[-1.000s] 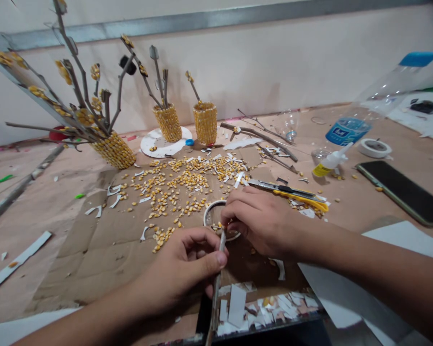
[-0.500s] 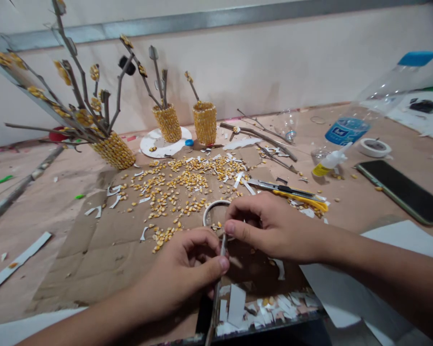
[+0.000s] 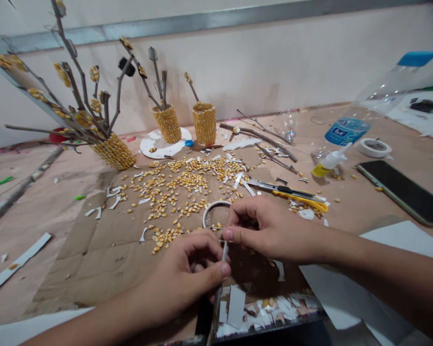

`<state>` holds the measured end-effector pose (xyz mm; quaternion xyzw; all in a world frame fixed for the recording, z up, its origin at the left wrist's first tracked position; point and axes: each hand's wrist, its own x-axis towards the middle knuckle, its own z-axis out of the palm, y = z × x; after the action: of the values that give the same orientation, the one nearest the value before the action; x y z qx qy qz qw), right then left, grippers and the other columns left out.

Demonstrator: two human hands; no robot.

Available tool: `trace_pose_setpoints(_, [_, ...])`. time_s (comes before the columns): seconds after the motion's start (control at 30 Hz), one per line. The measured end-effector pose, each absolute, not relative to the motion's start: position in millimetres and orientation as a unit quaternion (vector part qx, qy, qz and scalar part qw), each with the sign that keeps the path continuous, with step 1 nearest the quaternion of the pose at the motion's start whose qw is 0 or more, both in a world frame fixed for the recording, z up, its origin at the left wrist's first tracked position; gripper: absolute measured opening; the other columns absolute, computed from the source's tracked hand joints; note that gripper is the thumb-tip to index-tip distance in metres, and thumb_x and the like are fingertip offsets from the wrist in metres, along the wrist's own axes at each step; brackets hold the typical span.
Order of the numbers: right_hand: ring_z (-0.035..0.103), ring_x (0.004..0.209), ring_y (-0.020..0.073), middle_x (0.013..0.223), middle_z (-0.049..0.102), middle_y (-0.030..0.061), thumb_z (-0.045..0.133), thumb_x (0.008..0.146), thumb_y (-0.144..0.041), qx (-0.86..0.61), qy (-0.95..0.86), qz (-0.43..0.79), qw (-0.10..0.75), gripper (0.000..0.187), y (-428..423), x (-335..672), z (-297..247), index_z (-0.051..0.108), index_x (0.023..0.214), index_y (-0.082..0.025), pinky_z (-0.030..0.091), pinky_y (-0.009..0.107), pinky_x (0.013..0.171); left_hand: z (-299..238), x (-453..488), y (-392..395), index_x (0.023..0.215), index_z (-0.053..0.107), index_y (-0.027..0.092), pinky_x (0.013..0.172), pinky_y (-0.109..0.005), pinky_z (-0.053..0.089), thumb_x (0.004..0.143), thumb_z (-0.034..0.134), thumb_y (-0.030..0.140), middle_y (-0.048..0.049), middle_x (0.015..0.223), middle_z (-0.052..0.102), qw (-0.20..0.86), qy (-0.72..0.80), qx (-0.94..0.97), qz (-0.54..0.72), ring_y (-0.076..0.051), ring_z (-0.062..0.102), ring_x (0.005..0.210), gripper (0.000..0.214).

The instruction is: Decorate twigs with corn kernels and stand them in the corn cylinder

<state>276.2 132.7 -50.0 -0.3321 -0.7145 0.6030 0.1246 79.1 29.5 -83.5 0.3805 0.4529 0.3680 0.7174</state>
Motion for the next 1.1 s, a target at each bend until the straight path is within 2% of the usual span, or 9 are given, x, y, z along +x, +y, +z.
trace_pose_setpoints(0.1, [0.048, 0.059, 0.0111, 0.065, 0.055, -0.0042, 0.065, 0.099, -0.039, -0.317, -0.722, 0.6, 0.133, 0.03, 138, 279, -53, 0.061, 0.078, -0.018, 0.036, 0.023, 0.052, -87, 79, 28, 0.085, 0.069, 0.018, 0.052, -0.02, 0.045, 0.086, 0.087, 0.041, 0.0033, 0.074, 0.058, 0.751, 0.424, 0.35, 0.366, -0.008, 0.053, 0.056, 0.029])
trace_pose_setpoints(0.2, [0.055, 0.07, 0.0153, 0.075, 0.061, 0.0004, 0.049, 0.109, -0.044, -0.292, -0.796, 0.497, 0.187, 0.04, 149, 282, -63, 0.064, 0.082, -0.019, 0.043, 0.028, 0.065, -85, 77, 27, 0.084, 0.07, 0.017, 0.053, -0.02, 0.047, 0.087, 0.086, 0.038, 0.0022, 0.078, 0.058, 0.759, 0.406, 0.355, 0.364, -0.008, 0.054, 0.058, 0.026])
trace_pose_setpoints(0.3, [0.061, 0.096, 0.0225, 0.102, 0.069, 0.0091, 0.054, 0.107, -0.032, -0.232, -0.895, 0.326, 0.195, 0.025, 158, 282, -76, 0.071, 0.094, -0.018, 0.046, 0.038, 0.089, -81, 74, 27, 0.082, 0.071, 0.017, 0.053, -0.02, 0.047, 0.087, 0.086, 0.039, -0.0005, 0.085, 0.06, 0.746, 0.4, 0.398, 0.355, -0.009, 0.055, 0.062, 0.027])
trace_pose_setpoints(0.37, [0.061, 0.103, 0.0246, 0.111, 0.069, 0.0117, 0.062, 0.102, -0.024, -0.245, -0.912, 0.272, 0.183, 0.012, 162, 280, -83, 0.071, 0.104, -0.017, 0.046, 0.039, 0.093, -79, 72, 27, 0.08, 0.071, 0.016, 0.054, -0.021, 0.047, 0.086, 0.086, 0.041, -0.0019, 0.086, 0.061, 0.732, 0.404, 0.426, 0.346, -0.01, 0.057, 0.063, 0.03])
trace_pose_setpoints(0.47, [0.061, 0.091, 0.0211, 0.103, 0.07, 0.0085, 0.067, 0.096, -0.017, -0.327, -0.889, 0.26, 0.19, 0.012, 163, 274, -92, 0.067, 0.108, -0.017, 0.045, 0.034, 0.082, -78, 73, 26, 0.08, 0.072, 0.017, 0.053, -0.021, 0.048, 0.084, 0.088, 0.04, -0.002, 0.086, 0.062, 0.739, 0.404, 0.403, 0.359, -0.01, 0.058, 0.062, 0.029])
trace_pose_setpoints(0.63, [0.055, 0.074, 0.0163, 0.085, 0.067, 0.0017, 0.067, 0.091, -0.012, -0.351, -0.884, 0.252, 0.179, 0.008, 165, 273, -96, 0.065, 0.093, -0.019, 0.038, 0.029, 0.069, -74, 70, 28, 0.085, 0.075, 0.018, 0.054, -0.019, 0.049, 0.083, 0.089, 0.036, -0.0004, 0.073, 0.065, 0.735, 0.421, 0.34, 0.409, -0.01, 0.062, 0.059, 0.023])
trace_pose_setpoints(0.83, [0.059, 0.084, 0.0188, 0.099, 0.069, 0.007, 0.066, 0.089, -0.011, -0.301, -0.914, 0.211, 0.169, 0.01, 159, 280, -83, 0.071, 0.095, -0.018, 0.039, 0.031, 0.073, -71, 66, 38, 0.085, 0.075, 0.019, 0.047, -0.02, 0.05, 0.078, 0.091, 0.044, -0.0009, 0.062, 0.069, 0.714, 0.455, 0.304, 0.437, -0.012, 0.062, 0.05, 0.031])
trace_pose_setpoints(0.97, [0.054, 0.074, 0.0177, 0.082, 0.067, 0.0052, 0.065, 0.09, -0.012, -0.253, -0.944, 0.187, 0.1, 0.017, 153, 280, -73, 0.076, 0.079, -0.019, 0.033, 0.032, 0.067, -71, 68, 41, 0.084, 0.075, 0.018, 0.049, -0.019, 0.051, 0.079, 0.091, 0.041, -0.001, 0.062, 0.07, 0.696, 0.476, 0.291, 0.451, -0.012, 0.063, 0.051, 0.028])
trace_pose_setpoints(1.1, [0.05, 0.067, 0.0174, 0.08, 0.07, 0.0076, 0.065, 0.091, -0.014, -0.264, -0.952, 0.153, 0.028, 0.02, 150, 275, -69, 0.08, 0.08, -0.018, 0.024, 0.034, 0.061, -74, 69, 40, 0.084, 0.074, 0.018, 0.048, -0.019, 0.051, 0.08, 0.09, 0.04, -0.0006, 0.061, 0.07, 0.698, 0.48, 0.288, 0.446, -0.012, 0.062, 0.05, 0.028])
